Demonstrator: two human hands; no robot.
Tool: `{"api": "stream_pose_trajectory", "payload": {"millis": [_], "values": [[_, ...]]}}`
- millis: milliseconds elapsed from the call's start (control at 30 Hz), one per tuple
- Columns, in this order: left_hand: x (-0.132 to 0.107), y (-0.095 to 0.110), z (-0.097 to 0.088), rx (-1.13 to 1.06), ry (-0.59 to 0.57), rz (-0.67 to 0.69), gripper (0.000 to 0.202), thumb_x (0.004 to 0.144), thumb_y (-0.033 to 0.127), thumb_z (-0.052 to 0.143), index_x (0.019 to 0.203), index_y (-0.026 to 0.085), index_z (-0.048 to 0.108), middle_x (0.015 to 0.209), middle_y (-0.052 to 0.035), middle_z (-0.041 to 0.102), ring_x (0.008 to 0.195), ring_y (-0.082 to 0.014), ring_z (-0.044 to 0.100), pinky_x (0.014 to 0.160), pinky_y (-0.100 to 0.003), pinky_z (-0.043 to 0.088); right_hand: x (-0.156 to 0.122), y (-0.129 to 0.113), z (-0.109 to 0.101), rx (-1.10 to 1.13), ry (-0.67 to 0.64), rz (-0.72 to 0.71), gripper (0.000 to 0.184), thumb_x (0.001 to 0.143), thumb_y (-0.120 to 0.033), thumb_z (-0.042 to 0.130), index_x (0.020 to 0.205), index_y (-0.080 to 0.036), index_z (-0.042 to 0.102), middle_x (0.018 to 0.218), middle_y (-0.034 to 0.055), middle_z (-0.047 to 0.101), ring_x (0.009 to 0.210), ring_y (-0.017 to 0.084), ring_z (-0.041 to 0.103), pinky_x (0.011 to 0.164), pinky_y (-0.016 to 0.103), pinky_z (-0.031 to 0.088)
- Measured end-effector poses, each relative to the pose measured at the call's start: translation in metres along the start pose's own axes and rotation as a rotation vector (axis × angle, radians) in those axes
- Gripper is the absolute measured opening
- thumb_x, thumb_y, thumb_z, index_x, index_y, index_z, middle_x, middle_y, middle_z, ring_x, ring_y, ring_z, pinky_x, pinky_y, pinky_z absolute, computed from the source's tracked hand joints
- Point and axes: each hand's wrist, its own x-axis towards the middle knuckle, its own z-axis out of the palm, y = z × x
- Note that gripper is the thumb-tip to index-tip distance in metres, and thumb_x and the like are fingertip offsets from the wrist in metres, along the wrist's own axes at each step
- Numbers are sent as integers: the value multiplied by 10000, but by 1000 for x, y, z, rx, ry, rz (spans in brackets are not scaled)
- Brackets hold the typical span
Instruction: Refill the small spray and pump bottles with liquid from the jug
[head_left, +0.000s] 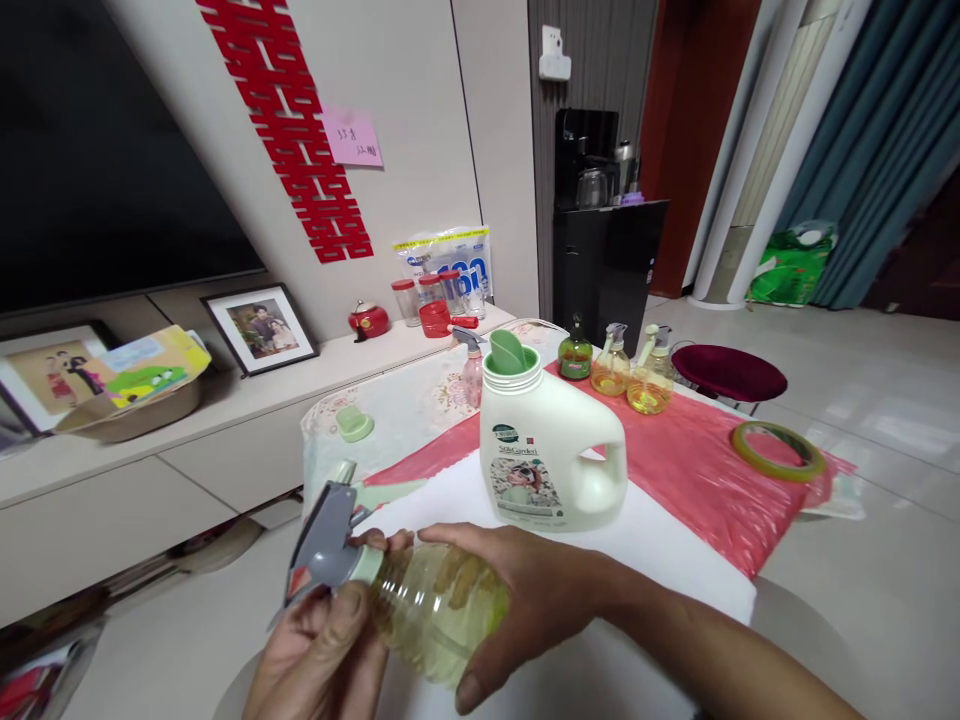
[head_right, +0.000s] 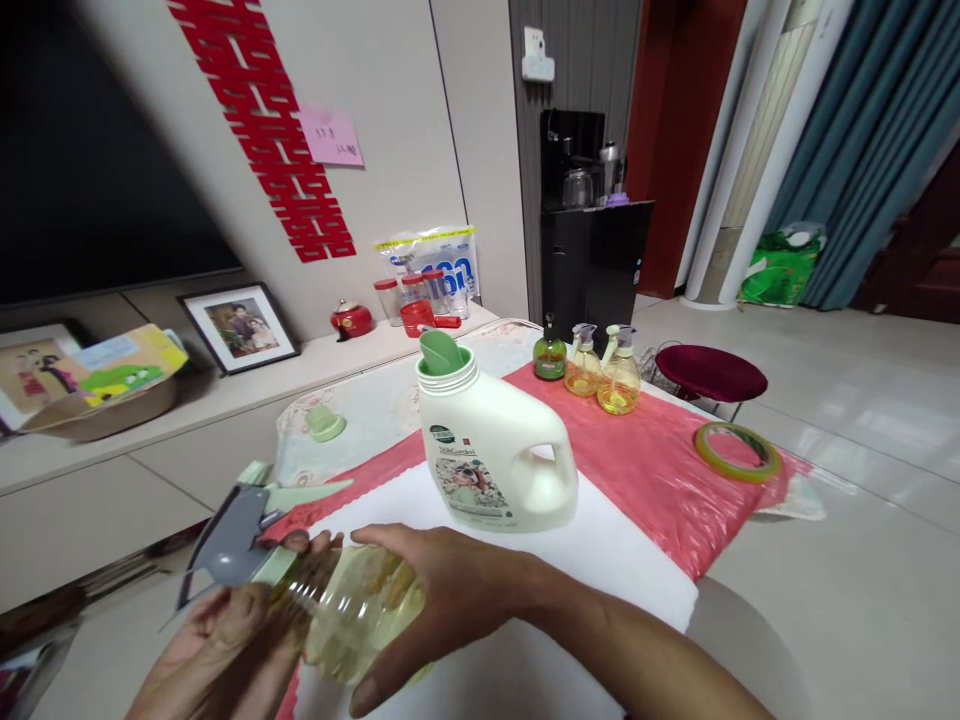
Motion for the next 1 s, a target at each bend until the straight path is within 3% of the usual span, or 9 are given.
{"api": "stream_pose_trajectory", "payload": {"millis": [100, 167, 267, 400, 467, 533, 633, 833, 1000], "values": [[-3, 1, 9, -3, -66, 48, 650, 497, 316, 982, 1094, 265, 731, 1042, -48, 790, 1034, -329, 745, 949, -420, 635, 1, 1, -2, -15, -5, -2, 1253, 493, -407, 981, 1587, -305, 378, 1438, 53, 513, 1288, 249, 522, 1125, 335, 439], [-5, 2, 11, -9, -101, 53, 646, 548, 334, 956, 1149, 263, 730, 1160, -78, 773, 1145, -363, 706, 960, -425, 634, 2, 0, -4, -2, -12, -20, 1252, 501, -404, 980, 1591, -314, 371, 1451, 47, 505, 1312, 253, 510, 1143, 344, 425], [-7, 2, 7, -27, -52, 54, 512, 611, 270, 904, 1098, 282, 748, 1093, -65, 782, 1215, -373, 672, 1025, -468, 599, 2, -2, -9, 10, -18, -25, 1250, 516, -413, 975, 1599, -305, 360, 1483, 58, 477, 1351, 269, 482, 1148, 353, 427], [-7, 0, 5, -35, -22, 99, 462, 588, 217, 922, 1014, 247, 747, 964, -49, 776, 1098, -309, 724, 1045, -427, 580, 0, -1, -9, -28, 0, -44, 1247, 529, -397, 970, 1605, -277, 352, 1520, 81, 437, 1391, 289, 442, 1185, 383, 392], [-7, -1, 10, -43, -66, 173, 504, 550, 215, 957, 1003, 220, 735, 950, -44, 771, 998, -260, 749, 1023, -392, 587, -1, 1, -7, -28, 11, -40, 1232, 559, -380, 957, 1614, -273, 330, 1539, 91, 410, 1401, 292, 432, 1186, 395, 391], [-7, -2, 17, -67, -157, 219, 483, 606, 254, 954, 1027, 215, 719, 1015, -47, 766, 1036, -241, 740, 1072, -406, 547, -2, 1, -5, -40, 19, -10, 1219, 597, -368, 938, 1626, -292, 288, 1541, 90, 406, 1400, 287, 436, 1178, 407, 399], [-5, -4, 26, -116, -226, 248, 464, 590, 273, 971, 963, 213, 702, 910, -17, 751, 976, -224, 756, 1013, -377, 576, -3, 0, -4, -93, 35, 46, 1211, 627, -368, 915, 1635, -315, 247, 1534, 89, 409, 1405, 290, 427, 1195, 433, 373], [-1, -8, 24, -181, -167, 234, 476, 686, 256, 922, 1095, 183, 689, 1051, -69, 773, 1001, -208, 753, 1022, -357, 560, -4, -5, -4, -260, 97, 125, 1178, 667, -416, 865, 1641, -348, 205, 1581, 64, 334, 1438, 297, 372, 1226, 455, 321], [10, 10, 12, -313, -58, 286, 343, 743, 199, 880, 1037, 168, 706, 1046, -60, 791, 955, -181, 761, 1058, -359, 539, -8, -9, -8, -397, 70, 236, 1185, 671, -397, 838, 1652, -338, 177, 1564, 87, 352, 1401, 309, 415, 1189, 456, 374]]}}
